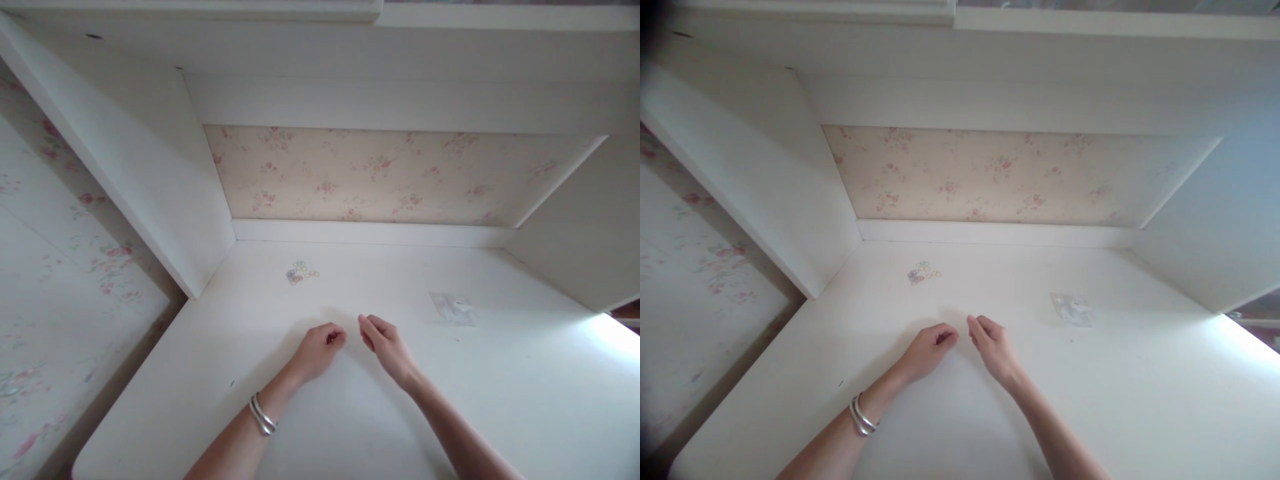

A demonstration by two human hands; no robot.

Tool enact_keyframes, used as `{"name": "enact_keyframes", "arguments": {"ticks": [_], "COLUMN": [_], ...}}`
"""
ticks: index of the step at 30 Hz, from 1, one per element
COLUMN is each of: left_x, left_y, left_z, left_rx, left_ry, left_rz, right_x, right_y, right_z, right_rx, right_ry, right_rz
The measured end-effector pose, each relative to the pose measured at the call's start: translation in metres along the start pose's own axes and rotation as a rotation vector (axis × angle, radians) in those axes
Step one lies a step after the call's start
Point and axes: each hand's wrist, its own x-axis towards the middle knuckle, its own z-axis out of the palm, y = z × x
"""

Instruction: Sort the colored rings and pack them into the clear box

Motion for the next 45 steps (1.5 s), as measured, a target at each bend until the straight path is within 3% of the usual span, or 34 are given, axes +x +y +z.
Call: {"name": "enact_keyframes", "arguments": {"ticks": [3,6,13,22,35,42,45], "left_x": [0.0,0.0,0.0,0.0,0.0,0.004,0.015], "left_y": [-0.003,-0.007,-0.006,-0.005,-0.007,-0.003,-0.003], "left_z": [0.001,0.002,0.003,0.001,0.001,0.005,-0.004], "left_rx": [0.043,0.103,0.227,0.248,0.259,0.237,0.282], "left_ry": [0.015,0.02,-0.032,-0.03,-0.026,-0.02,-0.015], "left_rz": [0.037,0.056,0.087,0.088,0.081,0.071,0.119], "right_x": [-0.001,0.001,0.001,0.001,0.0,-0.001,-0.002], "right_y": [0.003,0.014,0.025,0.026,0.024,0.021,0.02], "right_z": [0.039,0.051,0.038,0.04,0.038,0.036,0.032], "right_rx": [0.103,0.058,0.077,0.185,0.166,0.204,0.221], "right_ry": [-0.015,-0.014,-0.085,-0.104,-0.12,-0.073,-0.022], "right_rz": [-0.012,-0.085,-0.059,-0.021,-0.043,-0.013,0.018]}}
